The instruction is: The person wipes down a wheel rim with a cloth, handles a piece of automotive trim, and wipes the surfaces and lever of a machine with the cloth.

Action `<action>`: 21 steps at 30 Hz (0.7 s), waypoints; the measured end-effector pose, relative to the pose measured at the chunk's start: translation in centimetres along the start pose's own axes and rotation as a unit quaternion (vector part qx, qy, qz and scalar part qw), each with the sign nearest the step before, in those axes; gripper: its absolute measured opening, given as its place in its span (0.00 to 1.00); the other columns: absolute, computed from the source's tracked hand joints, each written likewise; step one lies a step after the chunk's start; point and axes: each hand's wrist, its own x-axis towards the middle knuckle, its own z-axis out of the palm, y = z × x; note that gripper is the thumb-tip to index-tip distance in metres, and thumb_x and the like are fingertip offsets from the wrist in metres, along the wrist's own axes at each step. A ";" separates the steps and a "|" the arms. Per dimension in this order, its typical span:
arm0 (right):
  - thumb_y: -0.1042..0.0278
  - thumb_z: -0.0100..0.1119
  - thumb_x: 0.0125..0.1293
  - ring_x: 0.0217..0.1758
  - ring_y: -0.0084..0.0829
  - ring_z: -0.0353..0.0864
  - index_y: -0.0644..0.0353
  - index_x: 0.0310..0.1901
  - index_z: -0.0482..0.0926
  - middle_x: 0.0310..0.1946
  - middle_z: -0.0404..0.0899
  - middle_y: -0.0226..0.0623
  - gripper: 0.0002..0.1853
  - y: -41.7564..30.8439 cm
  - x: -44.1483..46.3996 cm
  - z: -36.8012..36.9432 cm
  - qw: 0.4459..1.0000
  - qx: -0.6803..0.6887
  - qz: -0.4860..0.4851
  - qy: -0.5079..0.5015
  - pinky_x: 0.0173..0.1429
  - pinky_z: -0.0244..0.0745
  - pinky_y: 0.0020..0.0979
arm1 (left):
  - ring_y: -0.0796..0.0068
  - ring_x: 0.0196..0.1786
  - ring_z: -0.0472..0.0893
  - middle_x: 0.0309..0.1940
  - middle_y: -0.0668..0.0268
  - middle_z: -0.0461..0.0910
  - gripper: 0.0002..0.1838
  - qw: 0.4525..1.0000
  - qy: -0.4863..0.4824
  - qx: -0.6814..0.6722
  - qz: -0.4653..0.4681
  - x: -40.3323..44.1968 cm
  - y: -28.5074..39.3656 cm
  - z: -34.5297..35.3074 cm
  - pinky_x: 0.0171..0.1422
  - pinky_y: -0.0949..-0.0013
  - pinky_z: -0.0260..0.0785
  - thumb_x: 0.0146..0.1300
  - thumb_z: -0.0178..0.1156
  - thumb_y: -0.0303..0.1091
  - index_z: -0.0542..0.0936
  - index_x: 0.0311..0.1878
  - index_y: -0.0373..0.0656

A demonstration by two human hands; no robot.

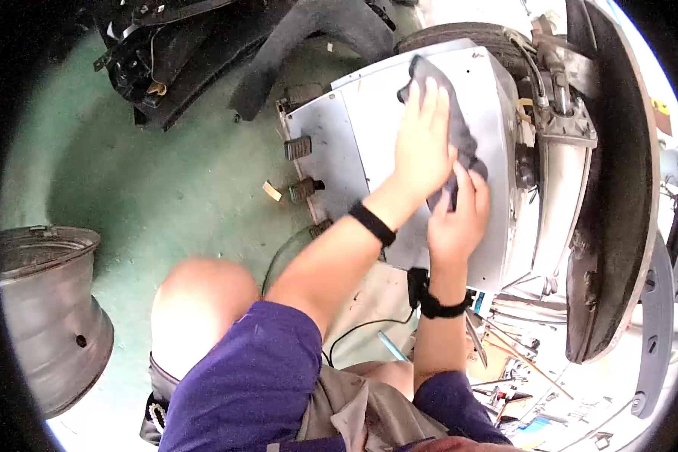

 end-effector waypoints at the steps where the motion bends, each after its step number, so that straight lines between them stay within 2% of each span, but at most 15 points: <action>1: 0.78 0.61 0.59 0.57 0.48 0.76 0.55 0.59 0.79 0.54 0.76 0.46 0.24 -0.2 -1.2 -1.0 0.999 -0.028 0.014 -0.006 0.63 0.71 0.41 | 0.30 0.74 0.55 0.72 0.36 0.56 0.47 0.997 -0.002 -0.072 -0.025 -1.4 1.9 -0.8 0.78 0.47 0.52 0.43 0.64 0.25 0.59 0.71 0.26; 3: 0.76 0.60 0.61 0.57 0.48 0.76 0.56 0.59 0.79 0.54 0.77 0.47 0.22 0.1 -3.6 -2.8 1.000 0.011 0.019 -0.015 0.63 0.71 0.42 | 0.31 0.75 0.53 0.74 0.37 0.52 0.48 0.996 -0.026 -0.071 -0.048 -2.4 3.4 -0.3 0.79 0.46 0.50 0.43 0.65 0.26 0.58 0.72 0.26; 6: 0.75 0.59 0.63 0.58 0.48 0.76 0.56 0.60 0.79 0.55 0.77 0.47 0.21 0.4 -3.4 -2.4 0.998 0.035 0.029 -0.037 0.64 0.71 0.41 | 0.32 0.76 0.52 0.74 0.38 0.50 0.48 0.997 -0.074 0.002 -0.026 0.0 1.7 1.0 0.79 0.46 0.50 0.44 0.65 0.27 0.58 0.72 0.25; 7: 0.76 0.59 0.64 0.59 0.49 0.76 0.56 0.60 0.79 0.57 0.76 0.47 0.21 0.4 -2.6 -1.4 0.998 -0.026 0.039 -0.044 0.64 0.70 0.41 | 0.33 0.74 0.54 0.73 0.38 0.52 0.47 1.000 0.007 -0.021 -0.008 2.0 1.5 -0.1 0.78 0.46 0.51 0.45 0.65 0.28 0.59 0.71 0.24; 8: 0.76 0.58 0.65 0.60 0.49 0.76 0.57 0.60 0.79 0.59 0.75 0.48 0.21 -0.2 -0.6 -1.2 0.998 -0.007 -0.055 -0.008 0.65 0.70 0.41 | 0.33 0.74 0.55 0.72 0.38 0.55 0.45 1.000 0.025 -0.018 0.003 3.1 0.4 0.0 0.78 0.47 0.51 0.46 0.64 0.28 0.60 0.70 0.24; 9: 0.78 0.57 0.64 0.60 0.49 0.76 0.59 0.60 0.79 0.59 0.75 0.48 0.21 -0.3 0.4 -0.1 0.998 0.010 -0.059 0.023 0.65 0.69 0.40 | 0.34 0.73 0.57 0.72 0.37 0.57 0.44 0.999 0.043 -0.013 0.014 4.3 -0.6 0.1 0.78 0.48 0.52 0.46 0.64 0.28 0.61 0.70 0.25; 11: 0.81 0.56 0.64 0.61 0.49 0.75 0.60 0.59 0.79 0.61 0.74 0.48 0.21 -2.2 3.1 0.4 0.999 0.037 -0.026 0.017 0.66 0.70 0.40 | 0.35 0.73 0.59 0.71 0.37 0.60 0.43 0.997 0.066 -0.022 0.015 5.9 -2.1 0.0 0.77 0.49 0.54 0.47 0.63 0.27 0.62 0.69 0.26; 14: 0.83 0.54 0.63 0.63 0.49 0.75 0.61 0.57 0.79 0.62 0.74 0.48 0.21 -1.8 2.7 1.1 0.996 0.080 -0.027 0.019 0.66 0.70 0.39 | 0.35 0.74 0.58 0.72 0.39 0.59 0.42 0.998 0.045 -0.032 0.018 2.7 -2.7 0.2 0.77 0.50 0.56 0.48 0.62 0.25 0.62 0.71 0.29; 16: 0.81 0.53 0.64 0.64 0.49 0.75 0.62 0.56 0.80 0.63 0.74 0.49 0.19 -0.5 -0.1 0.7 0.997 0.077 -0.015 0.007 0.67 0.70 0.39 | 0.35 0.76 0.54 0.73 0.43 0.58 0.44 0.995 0.003 -0.051 -0.083 -0.9 0.5 -0.8 0.76 0.50 0.56 0.48 0.62 0.23 0.60 0.72 0.31; 19: 0.78 0.51 0.68 0.65 0.51 0.73 0.63 0.58 0.78 0.66 0.71 0.50 0.17 0.4 -5.2 -1.1 0.998 0.056 0.030 -0.022 0.69 0.68 0.44 | 0.34 0.76 0.51 0.75 0.44 0.53 0.44 0.991 -0.064 -0.043 -0.114 -4.3 3.2 -0.3 0.79 0.47 0.50 0.50 0.62 0.25 0.58 0.73 0.29; 21: 0.80 0.49 0.68 0.65 0.52 0.73 0.64 0.57 0.78 0.64 0.72 0.53 0.18 0.8 -6.4 -0.7 1.000 0.027 0.009 -0.008 0.67 0.69 0.43 | 0.30 0.75 0.52 0.74 0.40 0.53 0.45 0.993 -0.061 -0.031 -0.093 -3.6 3.2 -0.7 0.78 0.48 0.52 0.48 0.62 0.22 0.57 0.72 0.28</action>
